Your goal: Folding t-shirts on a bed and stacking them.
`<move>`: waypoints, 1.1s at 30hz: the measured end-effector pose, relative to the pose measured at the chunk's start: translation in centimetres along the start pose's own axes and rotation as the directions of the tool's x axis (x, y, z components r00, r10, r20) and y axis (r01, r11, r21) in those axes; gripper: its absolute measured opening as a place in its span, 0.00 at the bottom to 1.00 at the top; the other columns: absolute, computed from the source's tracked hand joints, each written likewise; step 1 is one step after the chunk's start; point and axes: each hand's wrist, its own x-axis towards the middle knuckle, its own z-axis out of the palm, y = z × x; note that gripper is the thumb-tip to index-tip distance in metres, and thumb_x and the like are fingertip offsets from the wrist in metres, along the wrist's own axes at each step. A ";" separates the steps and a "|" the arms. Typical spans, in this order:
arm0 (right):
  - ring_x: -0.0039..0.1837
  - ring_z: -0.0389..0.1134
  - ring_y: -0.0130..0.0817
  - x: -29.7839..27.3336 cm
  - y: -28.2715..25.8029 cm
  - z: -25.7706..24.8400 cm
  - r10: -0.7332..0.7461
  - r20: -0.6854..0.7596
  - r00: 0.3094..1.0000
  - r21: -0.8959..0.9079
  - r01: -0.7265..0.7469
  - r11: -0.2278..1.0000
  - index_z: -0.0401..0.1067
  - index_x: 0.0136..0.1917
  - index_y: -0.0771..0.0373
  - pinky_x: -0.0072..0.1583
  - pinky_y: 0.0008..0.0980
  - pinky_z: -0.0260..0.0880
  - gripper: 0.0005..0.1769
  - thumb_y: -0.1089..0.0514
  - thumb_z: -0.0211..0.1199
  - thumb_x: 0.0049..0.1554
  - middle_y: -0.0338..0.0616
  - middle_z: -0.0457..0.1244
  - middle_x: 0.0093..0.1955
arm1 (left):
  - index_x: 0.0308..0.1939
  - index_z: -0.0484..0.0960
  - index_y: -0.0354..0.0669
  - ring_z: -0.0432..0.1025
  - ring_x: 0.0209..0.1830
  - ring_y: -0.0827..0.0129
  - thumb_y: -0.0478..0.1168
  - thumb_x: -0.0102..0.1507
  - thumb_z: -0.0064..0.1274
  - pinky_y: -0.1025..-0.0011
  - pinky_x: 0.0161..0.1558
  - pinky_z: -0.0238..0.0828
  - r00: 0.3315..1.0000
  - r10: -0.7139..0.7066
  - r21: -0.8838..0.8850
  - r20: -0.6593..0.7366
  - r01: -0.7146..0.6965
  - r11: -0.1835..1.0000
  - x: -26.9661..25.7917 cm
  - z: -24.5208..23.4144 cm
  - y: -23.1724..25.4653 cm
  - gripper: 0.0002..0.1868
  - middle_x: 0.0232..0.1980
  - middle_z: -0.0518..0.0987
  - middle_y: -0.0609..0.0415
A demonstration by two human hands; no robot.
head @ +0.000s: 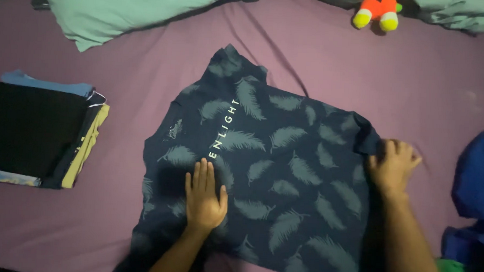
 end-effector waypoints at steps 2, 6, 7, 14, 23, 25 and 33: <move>0.60 0.64 0.44 0.6 8.9 5.3 0.266 0.033 0.963 -0.247 -0.250 0.936 0.71 0.59 0.59 0.70 0.52 0.56 0.17 0.60 0.65 0.56 0.47 0.65 0.55 | 0.72 0.60 0.24 0.53 0.79 0.43 0.46 0.62 0.49 0.44 0.75 0.42 1.000 -0.010 0.000 0.002 0.010 1.000 -0.1 0.2 -0.1 0.39 0.78 0.58 0.32; 0.52 0.64 0.46 1.7 18.5 6.7 0.646 0.021 0.763 0.268 -0.627 0.732 0.64 0.69 0.70 0.58 0.54 0.66 0.27 0.55 0.67 0.64 0.58 0.63 0.52 | 0.72 0.60 0.24 0.52 0.79 0.43 0.45 0.61 0.50 0.43 0.74 0.42 0.998 -0.023 0.013 0.055 0.022 1.000 0.0 0.5 -0.2 0.40 0.78 0.58 0.32; 0.51 0.67 0.42 2.4 17.6 6.0 0.706 -0.038 0.707 0.478 -0.607 0.634 0.64 0.65 0.69 0.55 0.49 0.69 0.24 0.58 0.65 0.59 0.54 0.62 0.54 | 0.72 0.61 0.25 0.52 0.79 0.44 0.45 0.61 0.50 0.43 0.75 0.42 0.999 -0.029 0.004 0.044 0.029 1.000 0.1 0.6 -0.1 0.39 0.78 0.58 0.33; 0.63 0.63 0.49 1.5 -8.5 -2.3 0.178 0.032 0.984 0.317 -0.179 0.931 0.70 0.65 0.61 0.63 0.48 0.62 0.21 0.50 0.62 0.63 0.53 0.64 0.66 | 0.72 0.61 0.26 0.52 0.79 0.44 0.45 0.62 0.50 0.43 0.75 0.43 1.000 -0.025 -0.010 0.014 0.025 1.000 0.0 0.4 -0.2 0.39 0.78 0.59 0.34; 0.83 0.41 0.58 -0.3 -4.0 2.1 0.227 0.207 0.952 -0.026 -0.227 0.974 0.55 0.80 0.64 0.72 0.58 0.42 0.43 0.33 0.49 0.64 0.60 0.46 0.83 | 0.71 0.63 0.25 0.54 0.78 0.44 0.44 0.61 0.51 0.42 0.74 0.45 0.999 -0.031 0.014 0.035 0.031 0.999 0.7 -0.2 0.3 0.38 0.77 0.59 0.33; 0.84 0.42 0.57 -1.0 -4.5 2.5 0.235 0.169 0.957 -0.046 -0.231 0.972 0.55 0.82 0.63 0.74 0.57 0.42 0.42 0.33 0.47 0.66 0.59 0.46 0.84 | 0.69 0.65 0.26 0.55 0.77 0.42 0.45 0.60 0.52 0.39 0.73 0.45 0.988 -0.073 0.062 0.133 0.065 0.996 2.5 -1.6 1.0 0.37 0.75 0.61 0.32; 0.84 0.43 0.56 -1.9 -4.4 3.9 0.244 0.069 0.967 -0.094 -0.237 0.967 0.56 0.82 0.64 0.74 0.55 0.42 0.42 0.33 0.46 0.67 0.59 0.48 0.85 | 0.53 0.81 0.36 0.69 0.64 0.51 0.35 0.54 0.53 0.48 0.70 0.56 0.924 0.370 -0.003 -0.098 -0.372 0.928 25.1 6.3 0.1 0.22 0.57 0.78 0.44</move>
